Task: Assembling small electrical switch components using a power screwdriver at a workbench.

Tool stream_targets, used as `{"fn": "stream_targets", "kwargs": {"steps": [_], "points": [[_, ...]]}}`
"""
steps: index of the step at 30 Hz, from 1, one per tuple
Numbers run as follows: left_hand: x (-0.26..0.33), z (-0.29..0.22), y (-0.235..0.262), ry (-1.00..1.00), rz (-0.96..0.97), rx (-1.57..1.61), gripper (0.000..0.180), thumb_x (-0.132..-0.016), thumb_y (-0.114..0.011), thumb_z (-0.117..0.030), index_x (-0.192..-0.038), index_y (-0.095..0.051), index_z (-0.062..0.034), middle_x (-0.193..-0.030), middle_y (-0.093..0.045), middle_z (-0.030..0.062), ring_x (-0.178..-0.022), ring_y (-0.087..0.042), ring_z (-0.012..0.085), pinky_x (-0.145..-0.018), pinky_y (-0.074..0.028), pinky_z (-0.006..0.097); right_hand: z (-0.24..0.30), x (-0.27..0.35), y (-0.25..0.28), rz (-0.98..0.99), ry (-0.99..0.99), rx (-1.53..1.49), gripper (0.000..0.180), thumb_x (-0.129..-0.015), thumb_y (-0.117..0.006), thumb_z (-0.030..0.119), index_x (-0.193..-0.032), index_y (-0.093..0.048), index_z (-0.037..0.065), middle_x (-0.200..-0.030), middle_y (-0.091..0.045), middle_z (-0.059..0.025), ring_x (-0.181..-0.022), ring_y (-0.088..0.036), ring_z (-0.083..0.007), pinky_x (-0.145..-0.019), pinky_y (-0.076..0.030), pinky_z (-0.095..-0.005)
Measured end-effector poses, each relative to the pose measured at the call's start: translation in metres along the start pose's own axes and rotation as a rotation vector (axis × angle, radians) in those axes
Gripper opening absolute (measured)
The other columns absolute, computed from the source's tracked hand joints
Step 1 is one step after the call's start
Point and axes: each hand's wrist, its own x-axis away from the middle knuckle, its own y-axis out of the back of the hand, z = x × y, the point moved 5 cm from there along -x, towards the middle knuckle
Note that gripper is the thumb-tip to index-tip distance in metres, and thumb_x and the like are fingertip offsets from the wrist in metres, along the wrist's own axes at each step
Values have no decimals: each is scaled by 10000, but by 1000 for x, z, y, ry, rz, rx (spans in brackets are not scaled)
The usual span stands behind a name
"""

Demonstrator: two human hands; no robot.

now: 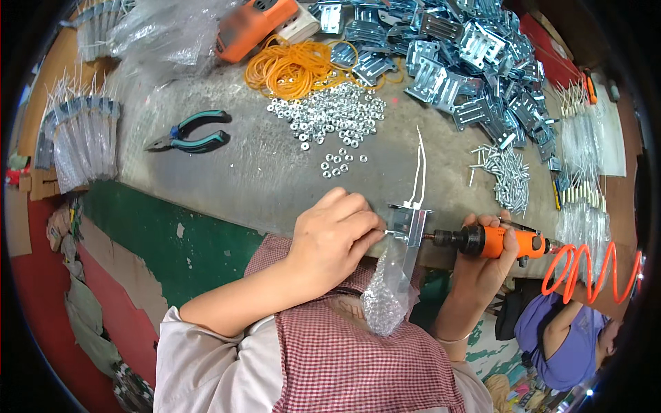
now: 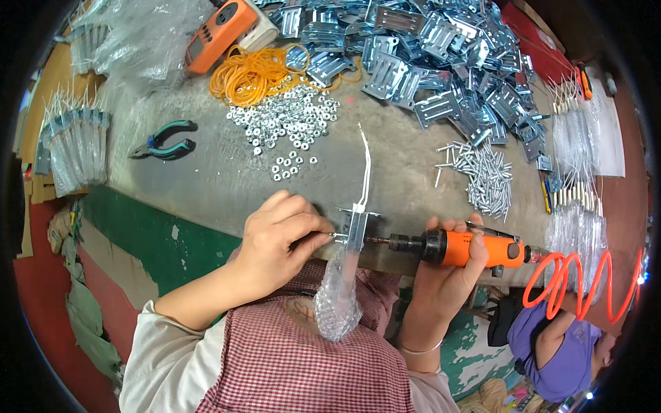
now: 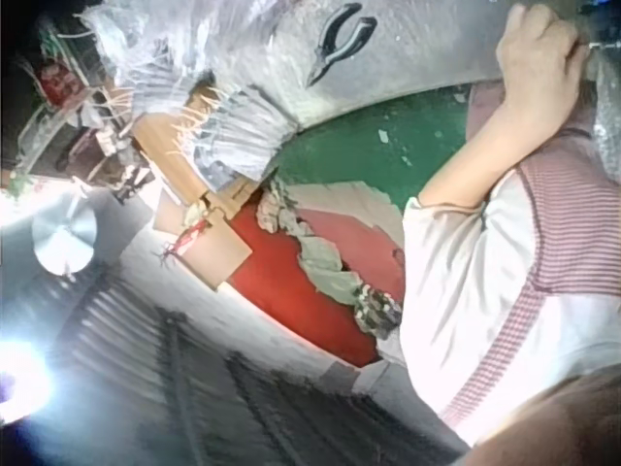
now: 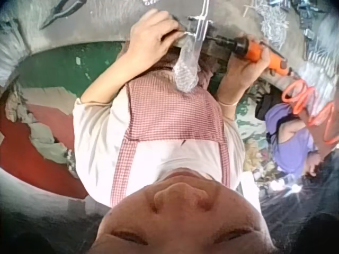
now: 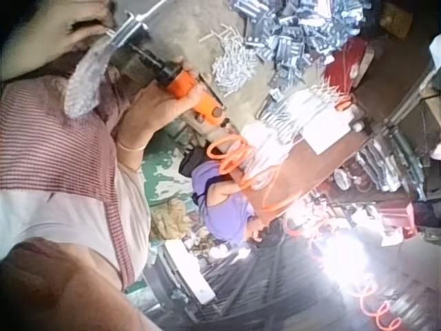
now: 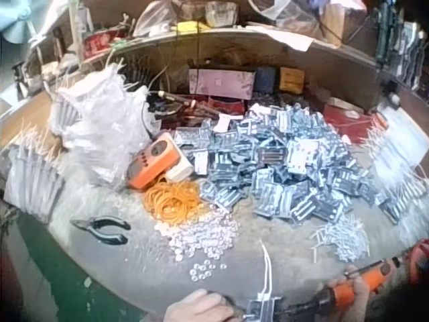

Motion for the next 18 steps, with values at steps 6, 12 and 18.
{"fn": "stream_targets", "kwargs": {"steps": [6,12,18], "points": [[1,-2,-4,-37,-9,-45,174,-636,-734,-52,-779,-639,-78,-755,-550,33,-683,-518,223,-587,-435,328,1,1,2,4,1,-20,371,-897,-550,224,-1186,-430,25,-900,-541,-69,-887,-545,-196,-936,-428,-429],[3,-10,-8,-192,36,-187,214,-620,-701,-36,-812,-610,-59,-738,-508,41,-658,-499,215,-531,-434,316,1,0,4,18,3,-9,372,-895,-558,226,-1189,-435,32,-905,-546,-67,-899,-548,-193,-939,-429,-430],[0,-18,-5,-230,112,-244,203,-616,-655,-41,-813,-607,-41,-752,-510,46,-666,-511,203,-521,-437,310,1,-1,1,8,-2,-20,370,-894,-566,227,-1185,-440,37,-897,-552,-62,-895,-554,-193,-942,-428,-429]]}}
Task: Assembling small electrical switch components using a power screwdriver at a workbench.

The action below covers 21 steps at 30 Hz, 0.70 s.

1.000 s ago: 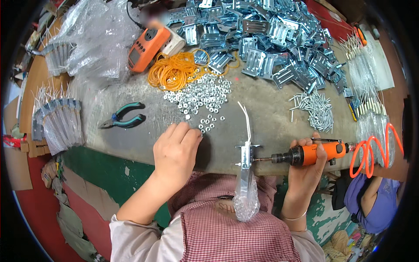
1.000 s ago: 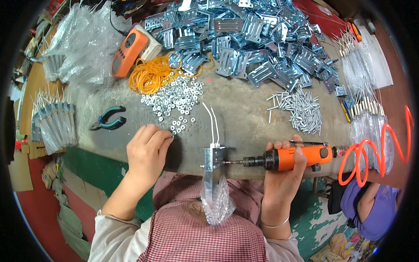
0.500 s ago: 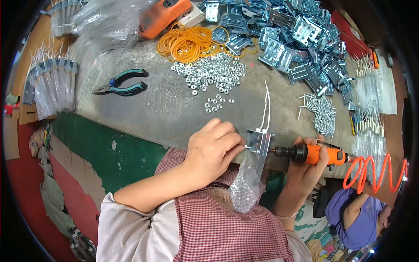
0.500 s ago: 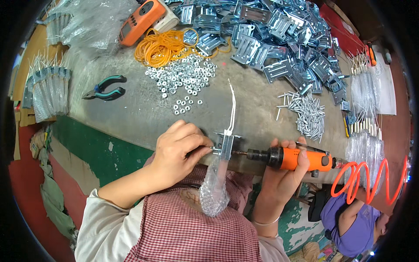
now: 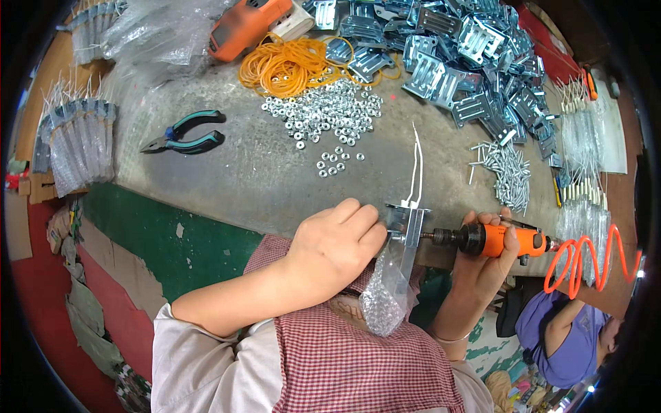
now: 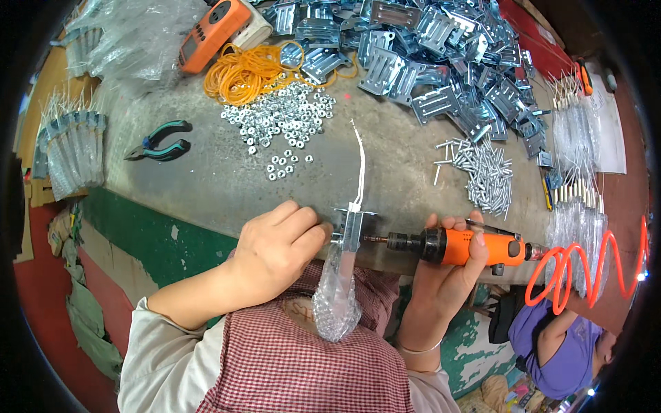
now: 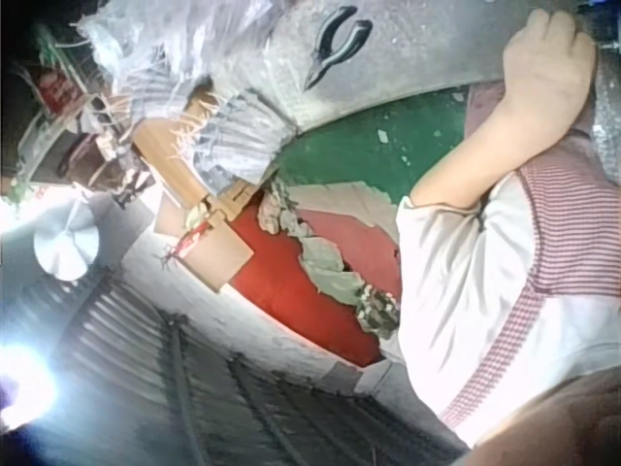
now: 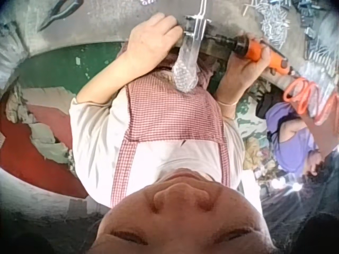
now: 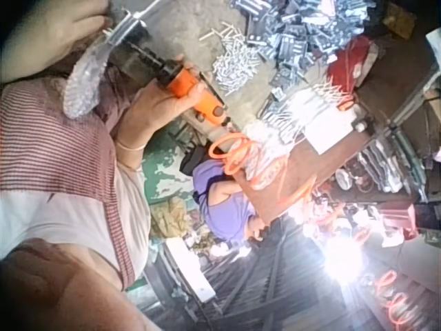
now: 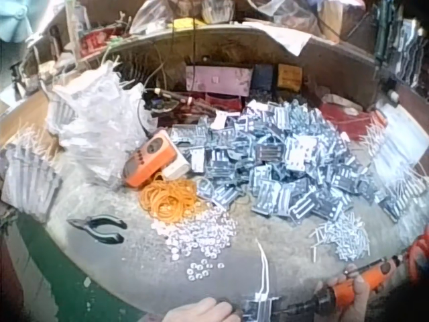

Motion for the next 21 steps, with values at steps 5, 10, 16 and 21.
{"fn": "stream_targets", "kwargs": {"steps": [5,10,16,21], "points": [[-5,4,1,24,51,33,176,-615,-660,-49,-780,-599,-48,-759,-512,52,-669,-517,222,-530,-441,322,0,1,-1,-6,2,18,354,-896,-562,222,-1175,-443,39,-893,-554,-57,-897,-557,-191,-943,-428,-426],[-7,15,-2,149,-22,191,176,-591,-703,-27,-710,-575,-46,-734,-507,59,-665,-520,242,-542,-443,342,-1,2,-3,-11,-35,-13,344,-894,-565,214,-1162,-446,34,-895,-555,-54,-888,-562,-187,-935,-431,-415],[-7,14,-6,169,53,155,190,-569,-713,7,-683,-570,-41,-721,-509,63,-650,-515,241,-544,-435,345,-2,3,-6,-120,-56,-40,310,-876,-574,186,-1114,-455,26,-842,-548,-55,-850,-557,-185,-901,-427,-405],[-9,17,-6,142,20,171,181,-565,-686,-2,-679,-559,-60,-696,-469,43,-618,-483,210,-497,-412,323,-1,6,-12,-188,-37,-2,311,-853,-593,198,-1078,-458,32,-831,-536,-56,-826,-542,-186,-897,-417,-391]]}}
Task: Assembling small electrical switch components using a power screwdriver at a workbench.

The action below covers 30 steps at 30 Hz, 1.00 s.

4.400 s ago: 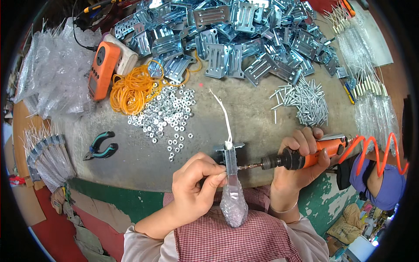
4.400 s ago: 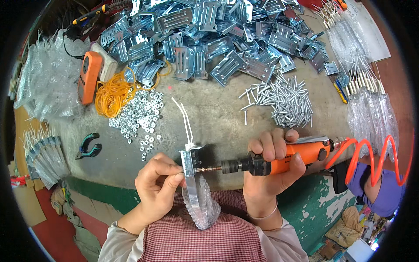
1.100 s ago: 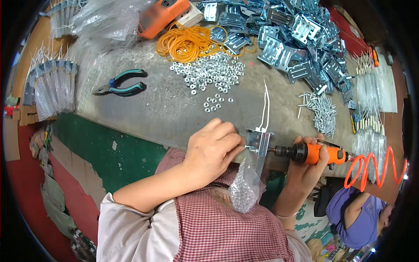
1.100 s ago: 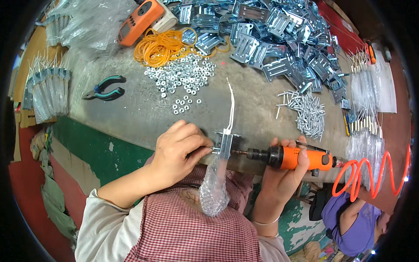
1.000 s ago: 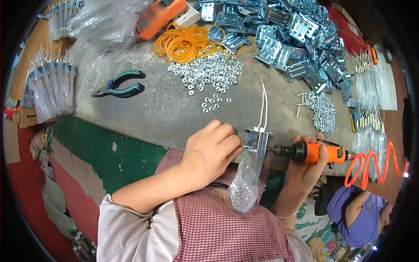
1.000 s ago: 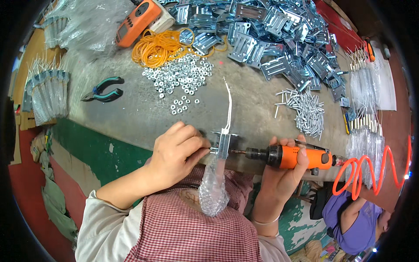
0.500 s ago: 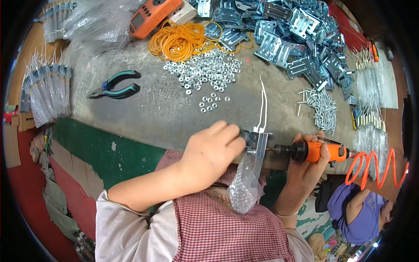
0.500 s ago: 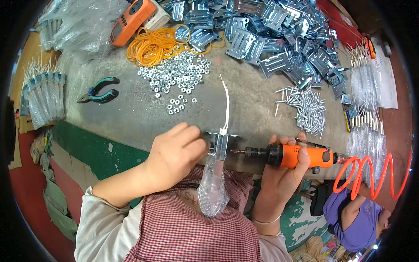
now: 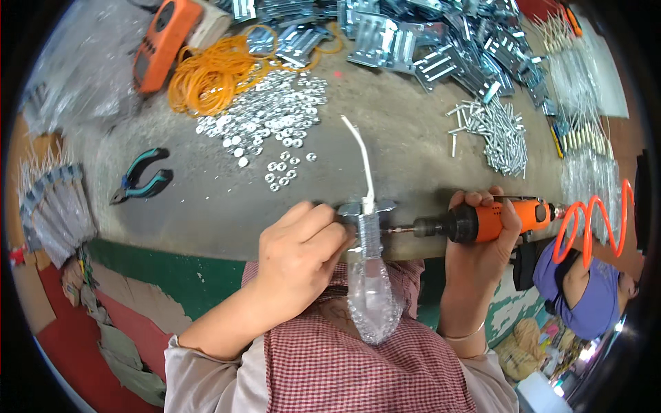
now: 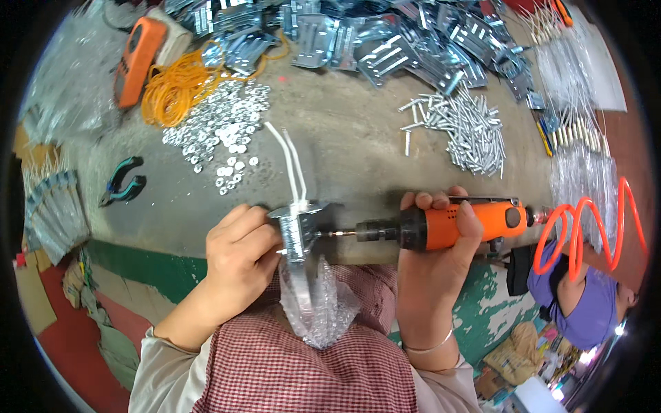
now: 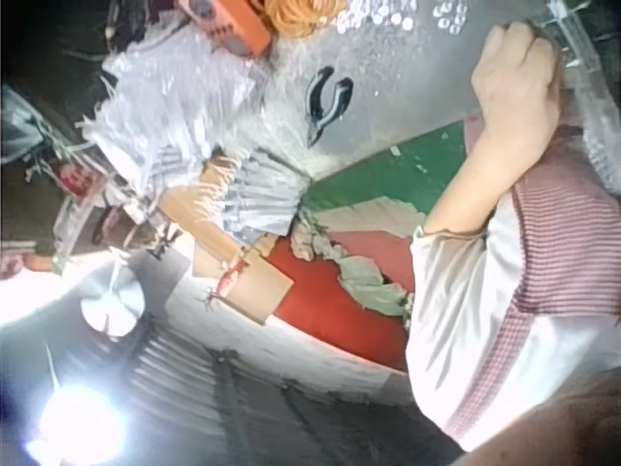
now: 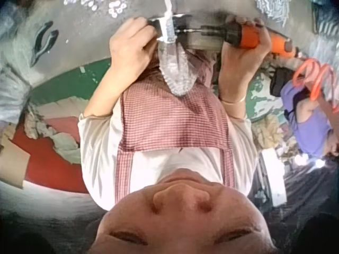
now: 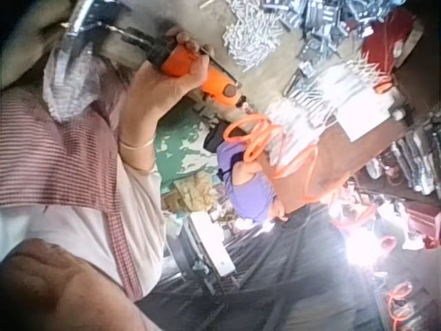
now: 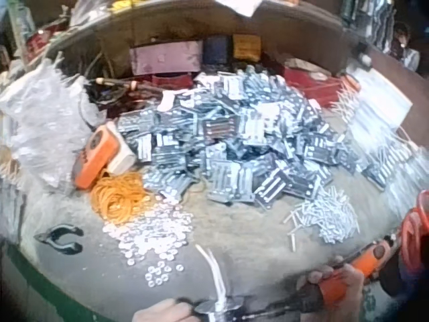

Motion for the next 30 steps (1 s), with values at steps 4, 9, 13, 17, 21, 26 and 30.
{"fn": "stream_targets", "kwargs": {"steps": [4,9,13,17,21,26,30], "points": [[0,0,-1,-4,43,-11,203,-549,-706,-15,-701,-578,-55,-681,-469,42,-607,-483,209,-487,-404,320,-2,3,-6,-44,3,-9,326,-852,-590,216,-1087,-444,44,-845,-516,-48,-832,-522,-181,-883,-415,-382],[3,-2,-3,-26,-6,-14,197,-549,-686,2,-713,-590,-49,-684,-488,40,-606,-489,210,-485,-402,312,-4,1,-7,-41,-53,-65,371,-862,-579,221,-1149,-414,54,-867,-504,-51,-844,-522,-174,-904,-405,-386],[3,-2,-4,-29,-8,-19,200,-540,-676,7,-712,-588,-46,-686,-497,42,-607,-493,214,-483,-405,311,0,-2,-1,-21,-12,-50,388,-863,-579,222,-1166,-405,54,-875,-502,-52,-845,-523,-175,-913,-401,-390],[4,-1,-3,-36,-18,-28,216,-518,-670,12,-710,-584,-38,-681,-494,48,-606,-493,218,-482,-404,312,-3,3,-4,-28,-14,-45,398,-863,-580,226,-1173,-398,55,-877,-496,-54,-852,-522,-176,-917,-401,-396],[4,-1,-4,-50,-25,-19,221,-508,-668,14,-706,-581,-33,-680,-491,50,-606,-493,220,-482,-403,311,-1,4,-5,14,-2,2,405,-862,-582,232,-1175,-397,56,-878,-491,-53,-860,-520,-176,-926,-400,-396],[5,0,-4,-58,-27,-6,231,-493,-664,14,-703,-581,-32,-682,-490,52,-607,-492,224,-485,-405,311,-4,2,-3,11,-6,-26,406,-861,-582,242,-1174,-400,59,-887,-498,-49,-870,-521,-171,-938,-398,-395],[5,0,-5,-59,-35,-4,239,-483,-659,13,-704,-582,-31,-688,-491,53,-611,-492,225,-487,-407,313,-4,2,-3,19,-21,-52,396,-860,-584,250,-1166,-414,66,-887,-500,-46,-876,-526,-168,-949,-394,-393]]}}
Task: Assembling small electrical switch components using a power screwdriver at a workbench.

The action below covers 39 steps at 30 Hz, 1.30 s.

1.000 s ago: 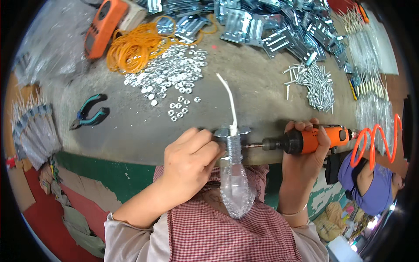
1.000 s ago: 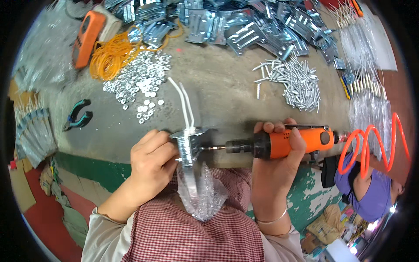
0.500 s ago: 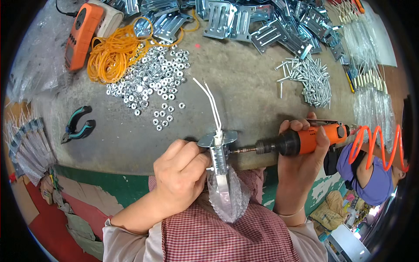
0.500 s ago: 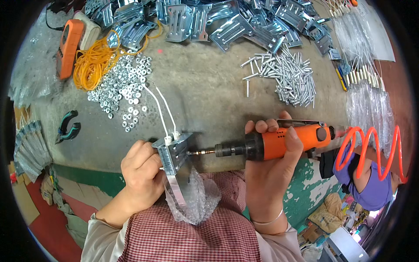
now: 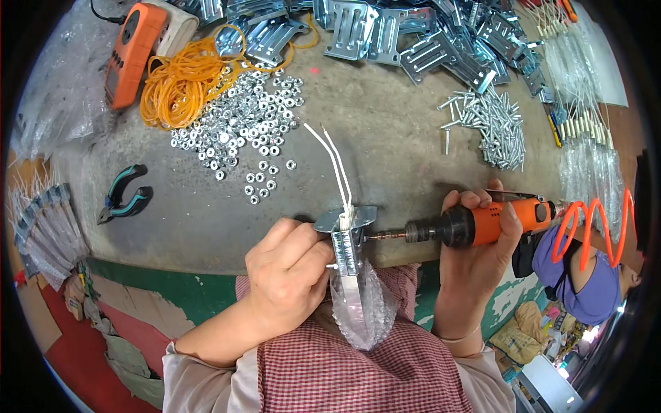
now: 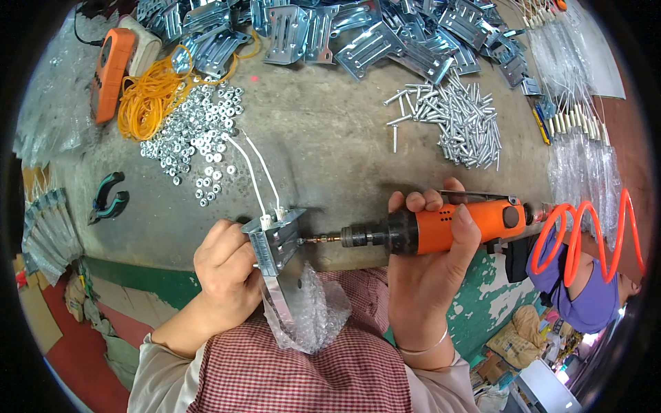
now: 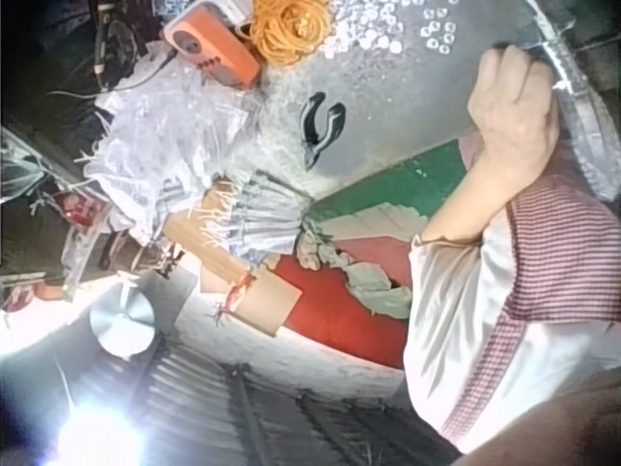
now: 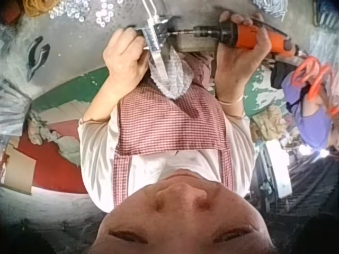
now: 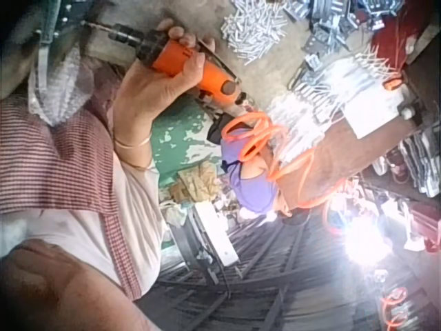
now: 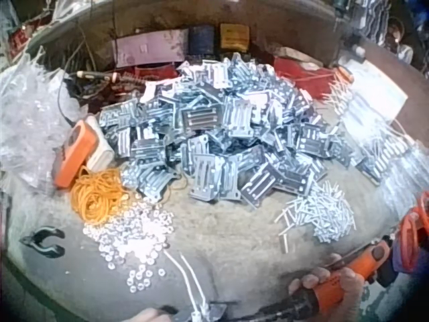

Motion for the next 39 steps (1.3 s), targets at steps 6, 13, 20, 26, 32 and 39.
{"fn": "stream_targets", "kwargs": {"steps": [6,13,20,26,32,39], "points": [[0,-1,1,14,2,-5,247,-478,-654,12,-710,-581,-33,-698,-493,56,-622,-494,228,-494,-412,316,1,1,-2,5,13,17,394,-860,-589,253,-1162,-420,67,-885,-501,-42,-872,-528,-164,-955,-387,-397],[1,-1,0,12,2,-4,250,-483,-652,9,-719,-582,-35,-709,-499,56,-625,-495,228,-493,-413,316,1,1,-1,8,5,17,387,-865,-582,256,-1162,-418,70,-879,-498,-33,-867,-526,-161,-954,-384,-396],[1,-1,-1,-2,-3,17,243,-501,-652,19,-731,-587,-28,-715,-508,51,-615,-494,222,-487,-409,313,-1,2,-1,41,38,31,357,-868,-574,263,-1140,-424,88,-861,-488,-27,-850,-515,-160,-929,-383,-393],[1,-1,0,-10,-33,23,223,-511,-646,21,-721,-590,-30,-698,-504,51,-603,-488,216,-481,-402,309,-3,3,-2,53,68,24,333,-871,-580,275,-1109,-432,93,-837,-482,-23,-824,-496,-158,-918,-380,-388],[-1,-2,-2,5,-6,-4,202,-513,-644,18,-701,-591,-32,-685,-503,46,-602,-489,215,-482,-404,307,-2,2,0,71,71,23,326,-875,-576,284,-1097,-432,93,-830,-482,-21,-819,-492,-157,-932,-368,-392],[-2,0,-2,10,-1,32,202,-515,-639,22,-705,-597,-36,-698,-518,42,-602,-493,210,-480,-407,304,-3,2,-3,50,73,57,344,-880,-564,304,-1116,-434,90,-835,-485,-22,-821,-494,-158,-970,-351,-404]]}}
